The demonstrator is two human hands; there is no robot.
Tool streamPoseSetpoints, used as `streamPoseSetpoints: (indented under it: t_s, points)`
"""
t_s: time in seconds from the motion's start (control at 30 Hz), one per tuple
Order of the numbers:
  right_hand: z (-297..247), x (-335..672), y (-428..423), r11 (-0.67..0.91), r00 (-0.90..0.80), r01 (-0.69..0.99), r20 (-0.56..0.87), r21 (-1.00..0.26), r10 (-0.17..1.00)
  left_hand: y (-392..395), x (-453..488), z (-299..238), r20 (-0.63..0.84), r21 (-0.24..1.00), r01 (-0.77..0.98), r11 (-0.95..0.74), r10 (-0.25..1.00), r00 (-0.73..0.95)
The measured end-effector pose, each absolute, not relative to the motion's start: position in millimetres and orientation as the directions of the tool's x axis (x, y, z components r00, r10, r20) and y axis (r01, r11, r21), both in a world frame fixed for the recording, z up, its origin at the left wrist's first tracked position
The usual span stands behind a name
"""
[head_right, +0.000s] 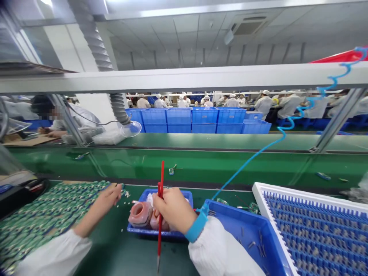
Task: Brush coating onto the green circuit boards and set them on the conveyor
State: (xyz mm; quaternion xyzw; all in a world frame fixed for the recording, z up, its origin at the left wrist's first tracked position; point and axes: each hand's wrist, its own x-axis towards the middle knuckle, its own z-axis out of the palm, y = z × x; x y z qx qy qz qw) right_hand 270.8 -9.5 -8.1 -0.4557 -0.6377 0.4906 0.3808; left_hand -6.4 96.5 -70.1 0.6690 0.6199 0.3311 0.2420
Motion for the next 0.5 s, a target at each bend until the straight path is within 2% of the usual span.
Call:
streamPoseSetpoints:
  t_s: [0.2, 0.33, 0.5]
  points:
    - [-11, 262, -16, 0.043, -0.294, 0.293, -0.047, -0.955, 0.955, 26, -17, -83, 0.040, 0.813, 0.583, -0.006, 0.998, -0.045]
    - [-14, 265, -24, 0.065, -0.279, 0.309, -0.025, -0.949, 0.960, -9, -16, -106, -0.043, 0.830, 0.552, 0.078, 0.996, -0.076]
    - [-19, 267, -22, 0.058, -0.259, 0.300, -0.023, -0.952, 0.966, -42, -7, -130, -0.030, 0.807, 0.590, 0.043, 0.999, -0.032]
